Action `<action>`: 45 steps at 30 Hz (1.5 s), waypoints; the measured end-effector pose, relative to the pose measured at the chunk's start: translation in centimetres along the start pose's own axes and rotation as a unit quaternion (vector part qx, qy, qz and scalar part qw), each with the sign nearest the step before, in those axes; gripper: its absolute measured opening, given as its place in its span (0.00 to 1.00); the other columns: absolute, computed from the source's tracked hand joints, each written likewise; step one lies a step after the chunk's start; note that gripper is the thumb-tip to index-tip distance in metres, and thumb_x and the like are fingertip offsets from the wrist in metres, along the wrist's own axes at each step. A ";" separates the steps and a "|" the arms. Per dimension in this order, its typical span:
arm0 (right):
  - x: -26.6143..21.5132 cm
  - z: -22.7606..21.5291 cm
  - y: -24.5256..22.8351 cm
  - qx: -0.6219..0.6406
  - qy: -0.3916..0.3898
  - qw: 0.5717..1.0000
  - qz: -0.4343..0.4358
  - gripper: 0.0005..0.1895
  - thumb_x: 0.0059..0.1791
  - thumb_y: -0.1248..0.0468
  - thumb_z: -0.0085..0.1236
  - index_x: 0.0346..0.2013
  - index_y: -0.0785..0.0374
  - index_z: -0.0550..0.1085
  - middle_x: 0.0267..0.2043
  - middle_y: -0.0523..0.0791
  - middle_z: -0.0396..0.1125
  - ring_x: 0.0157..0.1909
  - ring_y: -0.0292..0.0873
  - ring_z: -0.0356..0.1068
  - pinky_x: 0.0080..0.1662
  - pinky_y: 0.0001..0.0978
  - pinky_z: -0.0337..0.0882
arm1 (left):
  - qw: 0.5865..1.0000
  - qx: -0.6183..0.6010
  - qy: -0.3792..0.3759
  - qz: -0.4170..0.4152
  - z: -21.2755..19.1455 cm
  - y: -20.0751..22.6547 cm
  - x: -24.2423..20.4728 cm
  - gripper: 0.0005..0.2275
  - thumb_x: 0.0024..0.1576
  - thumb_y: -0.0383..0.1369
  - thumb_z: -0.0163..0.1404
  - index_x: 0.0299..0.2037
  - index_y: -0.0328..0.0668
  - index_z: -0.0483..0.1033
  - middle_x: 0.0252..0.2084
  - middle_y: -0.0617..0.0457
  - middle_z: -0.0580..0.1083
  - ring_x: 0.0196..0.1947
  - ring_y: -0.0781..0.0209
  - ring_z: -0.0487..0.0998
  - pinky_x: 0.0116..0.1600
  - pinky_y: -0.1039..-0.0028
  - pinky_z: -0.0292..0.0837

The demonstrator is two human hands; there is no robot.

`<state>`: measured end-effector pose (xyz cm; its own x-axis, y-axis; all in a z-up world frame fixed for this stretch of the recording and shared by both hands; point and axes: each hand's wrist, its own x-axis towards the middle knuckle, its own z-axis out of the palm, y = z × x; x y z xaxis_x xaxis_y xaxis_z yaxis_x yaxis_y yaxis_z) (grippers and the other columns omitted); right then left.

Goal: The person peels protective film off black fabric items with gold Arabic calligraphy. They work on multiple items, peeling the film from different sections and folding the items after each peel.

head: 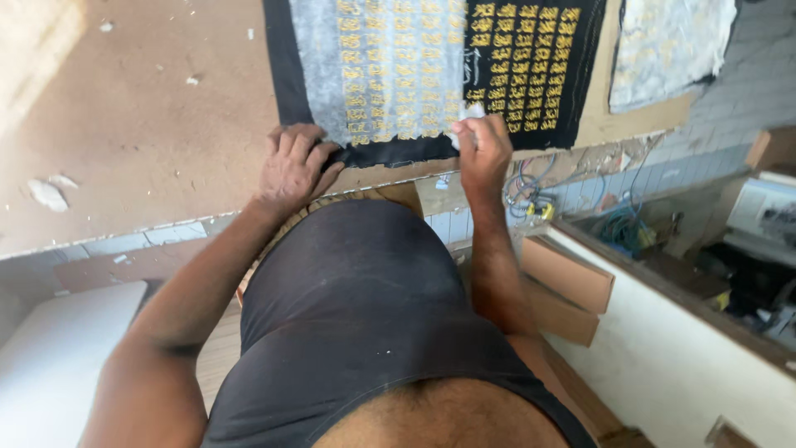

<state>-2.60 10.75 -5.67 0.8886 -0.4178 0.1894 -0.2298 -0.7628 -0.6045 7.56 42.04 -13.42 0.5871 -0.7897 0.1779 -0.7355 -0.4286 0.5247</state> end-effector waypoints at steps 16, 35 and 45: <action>3.2 12.6 -6.4 -0.092 -0.223 0.892 -0.383 0.14 0.54 0.55 0.63 0.37 0.58 0.67 0.34 0.44 0.60 0.33 0.43 0.67 0.33 0.37 0.68 | 0.988 0.096 0.106 -0.053 1.9 2.9 -3.1 0.20 0.58 0.44 0.60 0.59 0.51 0.76 0.59 0.54 0.69 0.60 0.58 0.70 0.65 0.61 0.67; 9.5 17.4 -2.0 -0.085 -0.257 0.892 -0.361 0.12 0.58 0.57 0.64 0.41 0.58 0.70 0.32 0.41 0.67 0.28 0.39 0.70 0.27 0.37 0.68 | 0.971 0.140 0.137 -0.138 2.7 4.3 0.7 0.16 0.64 0.46 0.59 0.57 0.52 0.76 0.63 0.55 0.70 0.64 0.58 0.69 0.65 0.62 0.65; 16.2 16.0 -3.0 -0.008 -0.185 0.882 -0.434 0.22 0.51 0.56 0.65 0.48 0.71 0.71 0.40 0.49 0.66 0.35 0.45 0.72 0.32 0.34 0.73 | 0.969 0.144 0.135 -0.146 3.1 4.1 1.0 0.15 0.64 0.45 0.59 0.54 0.50 0.75 0.59 0.54 0.70 0.61 0.58 0.70 0.62 0.62 0.66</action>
<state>18.85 14.20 -13.20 0.8002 0.5143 0.3086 0.5980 -0.7236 -0.3447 4.06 38.11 -13.71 0.8225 -0.4899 0.2890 -0.5664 -0.7518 0.3377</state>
